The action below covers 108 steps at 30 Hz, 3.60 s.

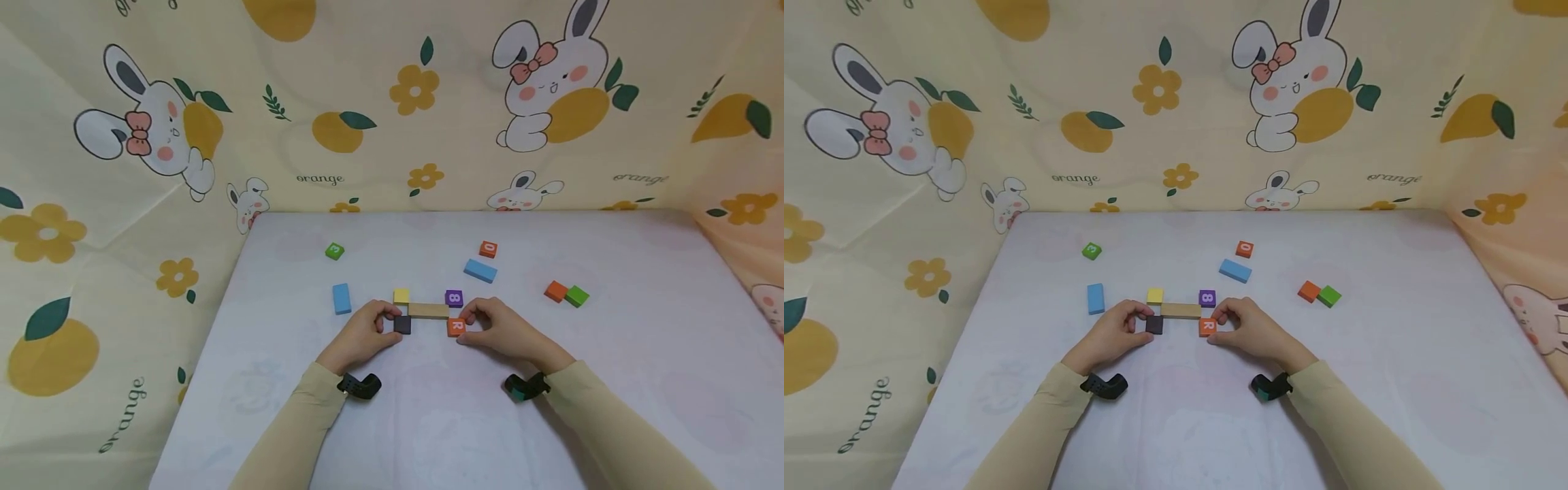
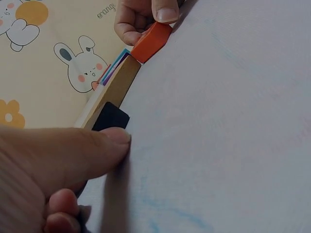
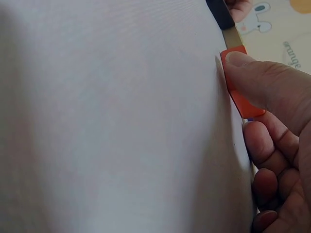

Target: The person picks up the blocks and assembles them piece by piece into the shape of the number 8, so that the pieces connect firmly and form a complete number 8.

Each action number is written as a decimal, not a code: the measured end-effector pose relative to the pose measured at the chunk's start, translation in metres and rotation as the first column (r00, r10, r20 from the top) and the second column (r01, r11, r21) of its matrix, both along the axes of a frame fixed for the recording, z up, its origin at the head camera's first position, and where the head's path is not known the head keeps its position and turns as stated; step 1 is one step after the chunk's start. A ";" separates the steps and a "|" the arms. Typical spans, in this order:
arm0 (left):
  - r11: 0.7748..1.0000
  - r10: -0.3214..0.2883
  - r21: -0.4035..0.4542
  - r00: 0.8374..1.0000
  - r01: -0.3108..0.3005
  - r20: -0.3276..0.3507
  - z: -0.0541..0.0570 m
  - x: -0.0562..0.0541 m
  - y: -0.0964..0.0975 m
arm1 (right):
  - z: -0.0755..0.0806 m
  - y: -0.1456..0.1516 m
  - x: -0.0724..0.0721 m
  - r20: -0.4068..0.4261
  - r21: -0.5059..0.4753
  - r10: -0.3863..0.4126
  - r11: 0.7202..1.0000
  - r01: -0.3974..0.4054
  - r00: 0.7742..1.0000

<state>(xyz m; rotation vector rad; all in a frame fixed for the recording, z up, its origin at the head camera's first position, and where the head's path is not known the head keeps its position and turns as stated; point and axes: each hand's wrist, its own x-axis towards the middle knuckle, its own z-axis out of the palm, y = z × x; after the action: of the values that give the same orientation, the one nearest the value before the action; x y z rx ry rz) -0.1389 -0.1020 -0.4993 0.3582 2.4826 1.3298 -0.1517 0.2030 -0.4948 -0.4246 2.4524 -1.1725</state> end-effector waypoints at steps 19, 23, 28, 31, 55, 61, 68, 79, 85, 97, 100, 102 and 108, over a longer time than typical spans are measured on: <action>1.000 0.002 0.002 1.000 -0.002 -0.004 0.001 0.002 -0.001 | -0.002 -0.001 0.002 0.029 -0.050 -0.013 0.999 0.014 1.000; 1.000 0.001 0.001 1.000 -0.001 -0.001 0.001 0.002 0.000 | 0.000 -0.001 0.003 0.039 -0.047 -0.021 0.999 0.022 0.999; 1.000 0.002 -0.008 1.000 -0.002 0.002 0.000 0.001 0.001 | 0.000 0.000 0.003 0.042 -0.016 -0.038 0.999 0.039 0.998; 1.000 0.002 -0.005 1.000 -0.002 0.002 0.000 0.000 0.001 | 0.001 0.000 0.003 0.052 -0.009 -0.049 0.999 0.050 0.997; 1.000 0.009 -0.023 1.000 -0.009 0.011 0.000 0.000 0.000 | 0.007 0.046 0.016 0.006 0.073 -0.121 0.990 0.120 0.993; 1.000 0.016 -0.023 1.000 -0.015 0.012 0.000 0.000 0.001 | 0.012 0.073 0.014 -0.085 0.096 -0.211 0.971 0.219 0.974; 0.999 0.015 -0.033 1.000 -0.014 0.017 -0.002 0.002 0.001 | 0.024 0.124 0.018 -0.201 0.145 -0.342 0.916 0.373 0.918; 1.000 0.007 -0.017 1.000 -0.006 0.022 0.003 0.003 0.000 | 0.024 0.167 0.017 -0.165 0.169 -0.431 0.874 0.456 0.887; 1.000 0.013 -0.024 1.000 -0.013 0.018 0.003 0.000 0.001 | 0.021 0.169 0.017 -0.145 0.179 -0.421 0.879 0.443 0.895; 1.000 0.005 -0.019 1.000 -0.004 0.019 0.001 -0.003 0.001 | 0.009 0.164 0.012 -0.212 0.207 -0.419 0.863 0.460 0.883; 1.000 0.008 -0.019 1.000 -0.008 0.020 0.000 -0.003 0.000 | 0.010 0.164 0.011 -0.211 0.218 -0.424 0.858 0.465 0.881; 1.000 0.007 -0.019 1.000 -0.007 0.020 0.000 -0.003 -0.001 | 0.012 0.163 0.011 -0.203 0.217 -0.432 0.855 0.470 0.879; 0.999 0.007 -0.038 1.000 -0.007 0.009 0.001 -0.004 -0.003 | 0.029 0.141 0.009 -0.200 0.154 -0.445 0.865 0.477 0.873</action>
<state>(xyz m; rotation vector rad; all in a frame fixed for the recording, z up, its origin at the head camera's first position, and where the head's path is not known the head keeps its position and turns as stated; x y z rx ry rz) -0.1425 -0.1048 -0.4981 0.3344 2.5001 1.2815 -0.1423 0.3444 -0.4655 0.1541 2.8778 -1.0767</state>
